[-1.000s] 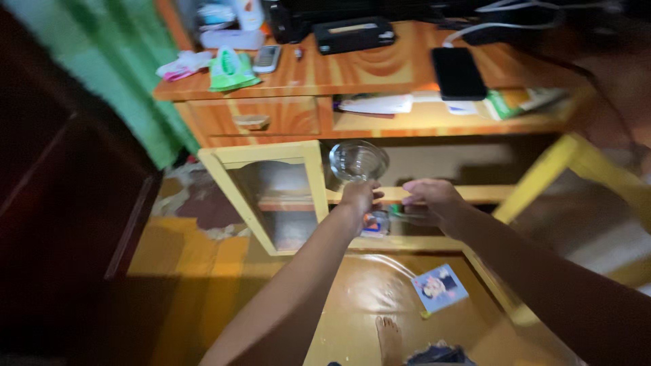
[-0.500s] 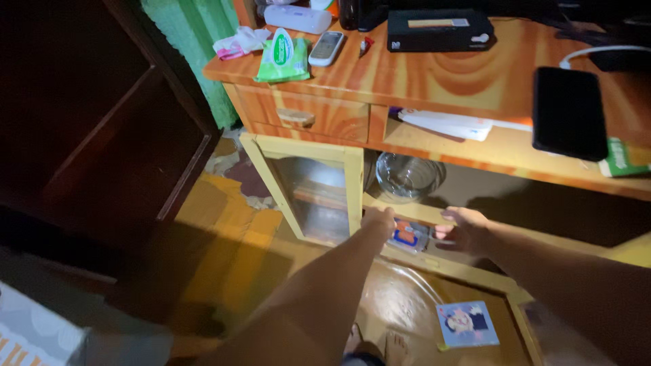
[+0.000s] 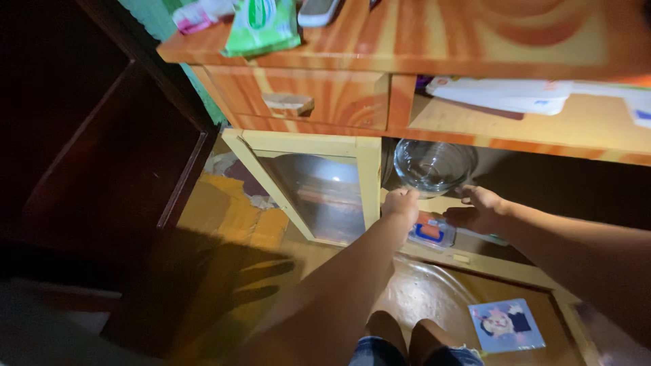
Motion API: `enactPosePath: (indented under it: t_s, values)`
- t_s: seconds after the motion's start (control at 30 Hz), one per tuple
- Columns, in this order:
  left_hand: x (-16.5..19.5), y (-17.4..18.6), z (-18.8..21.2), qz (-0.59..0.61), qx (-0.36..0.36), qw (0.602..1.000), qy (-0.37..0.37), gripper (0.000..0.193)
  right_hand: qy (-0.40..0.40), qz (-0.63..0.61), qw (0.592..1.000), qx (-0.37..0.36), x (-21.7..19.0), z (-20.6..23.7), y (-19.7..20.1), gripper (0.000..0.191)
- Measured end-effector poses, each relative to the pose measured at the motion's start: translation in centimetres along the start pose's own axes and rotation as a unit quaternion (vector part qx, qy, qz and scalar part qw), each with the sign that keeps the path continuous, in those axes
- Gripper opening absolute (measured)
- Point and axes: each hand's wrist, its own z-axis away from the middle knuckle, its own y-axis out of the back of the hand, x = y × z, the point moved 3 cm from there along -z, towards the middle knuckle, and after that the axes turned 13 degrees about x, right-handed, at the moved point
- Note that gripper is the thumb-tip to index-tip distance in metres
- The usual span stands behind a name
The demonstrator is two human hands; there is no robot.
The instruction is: The person opens a glass-fronted cabinet and takes out glass cups, bowls, and plates one at a time, carrying them to a nearby table and arranging them on the tablecloth. They then pick up a rectangular glass baking dish and wipe its surfaces with a tissue.
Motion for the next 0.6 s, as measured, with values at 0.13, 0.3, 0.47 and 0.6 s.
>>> enactPosePath:
  t_s: [0.13,0.3,0.47,0.6]
  values:
    - [-1.2,-0.9,-1.6,0.001,-0.001,1.0,-0.012,0.032,-0.027,-0.049,0.998,-0.022,-0.3,-2.7,-3.2,0.06]
    - [-3.5,-2.6,-4.2,0.1,-0.072,0.986,0.114,0.027,0.065,-0.044,0.991,-0.104,-1.1,-5.2,-7.1,0.034]
    - [-5.6,-2.6,-6.0,0.109,-0.079,0.982,0.129,0.027,-0.034,-0.162,0.968,-0.187,-1.1,-7.1,-10.0,0.033]
    - [-6.9,-2.1,-5.9,0.113,-0.076,0.978,0.155,0.028,-0.065,-0.197,0.971,-0.121,-1.0,-6.6,-10.6,0.038]
